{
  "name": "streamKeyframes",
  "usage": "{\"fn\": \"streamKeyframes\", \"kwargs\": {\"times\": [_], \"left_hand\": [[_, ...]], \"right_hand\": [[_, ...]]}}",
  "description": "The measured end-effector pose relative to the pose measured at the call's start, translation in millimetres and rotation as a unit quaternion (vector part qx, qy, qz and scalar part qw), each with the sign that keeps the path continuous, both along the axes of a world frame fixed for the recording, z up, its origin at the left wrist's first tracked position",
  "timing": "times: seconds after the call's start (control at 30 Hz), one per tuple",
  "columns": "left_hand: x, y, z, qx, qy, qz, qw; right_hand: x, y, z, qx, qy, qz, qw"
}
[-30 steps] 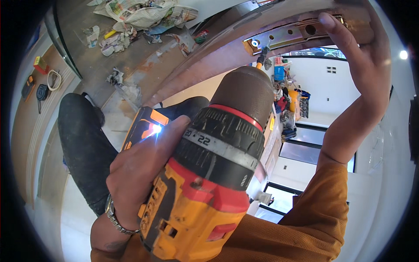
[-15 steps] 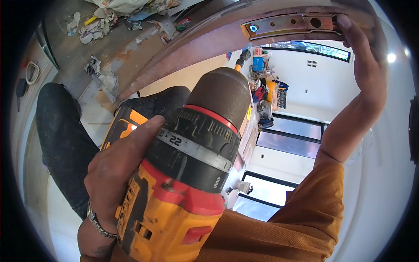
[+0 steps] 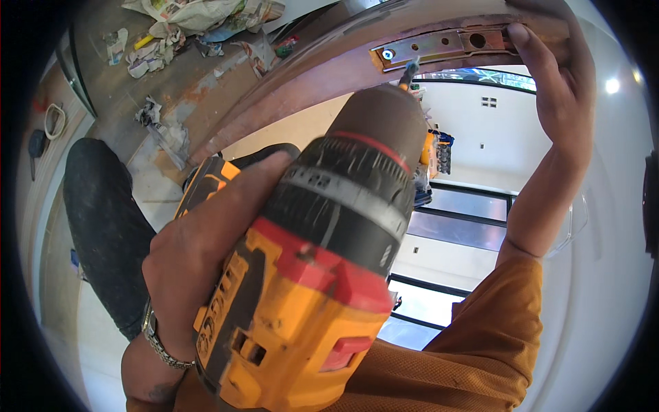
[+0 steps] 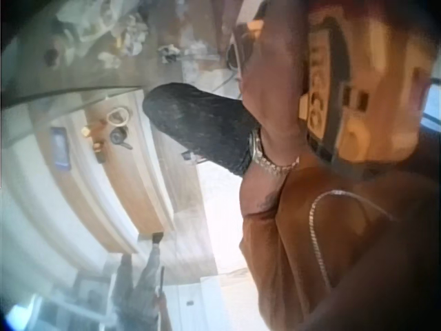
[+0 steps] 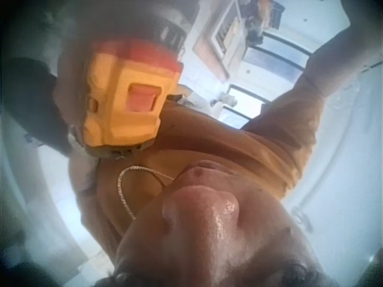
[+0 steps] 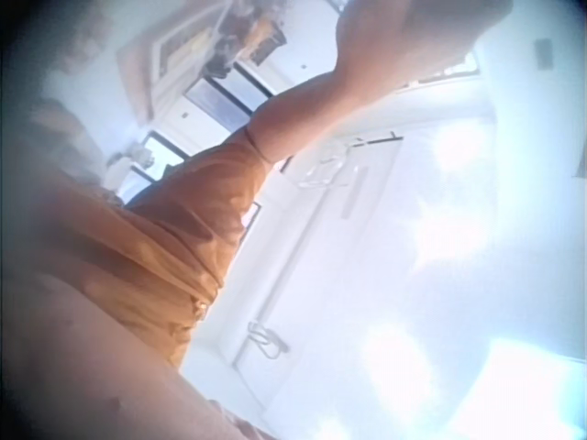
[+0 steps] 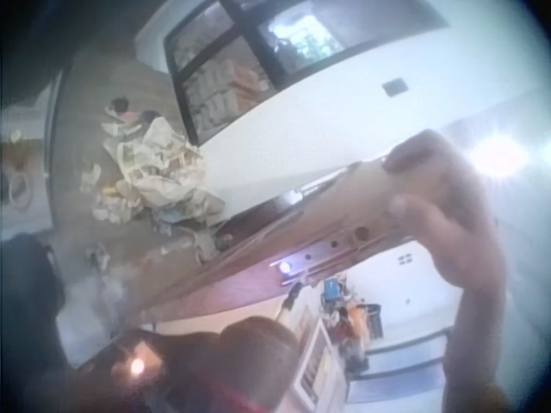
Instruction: The person uses a chisel and hammer to remove wood from a door, then inserts a lock mechanism and secures it using a power drill.
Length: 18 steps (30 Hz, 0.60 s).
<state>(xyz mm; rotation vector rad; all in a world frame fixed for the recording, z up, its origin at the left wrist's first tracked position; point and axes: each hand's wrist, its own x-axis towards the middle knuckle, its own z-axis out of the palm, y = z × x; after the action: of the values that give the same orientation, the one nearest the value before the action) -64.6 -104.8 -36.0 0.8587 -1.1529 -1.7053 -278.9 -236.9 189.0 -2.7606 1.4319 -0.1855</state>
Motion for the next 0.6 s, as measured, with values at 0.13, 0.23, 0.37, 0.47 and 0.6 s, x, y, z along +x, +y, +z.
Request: {"fn": "streamKeyframes", "kwargs": {"times": [0.13, 0.23, 0.37, 0.47, 0.6], "left_hand": [[-15, -12, -11, -0.225, -0.003, 0.107, 0.969], [-22, -18, -12, -0.272, -0.011, 0.17, 0.947], [-42, -19, -21, -0.275, 0.099, 0.223, 0.93], [-6, -31, 41, -0.029, 0.022, -0.021, 0.999], [-4, -20, 35, -0.077, 0.001, -0.013, 0.997]], "right_hand": [[-14, -9, 6, -0.047, 0.037, 0.031, 0.998], [-5, -7, 11, -0.02, 0.064, 0.006, 0.998], [-5, -6, 10, -0.031, 0.102, 0.072, 0.992], [-13, -6, 12, -0.076, 0.151, 0.125, 0.978], [-13, -10, -17, -0.158, 0.067, 0.106, 0.979]]}}
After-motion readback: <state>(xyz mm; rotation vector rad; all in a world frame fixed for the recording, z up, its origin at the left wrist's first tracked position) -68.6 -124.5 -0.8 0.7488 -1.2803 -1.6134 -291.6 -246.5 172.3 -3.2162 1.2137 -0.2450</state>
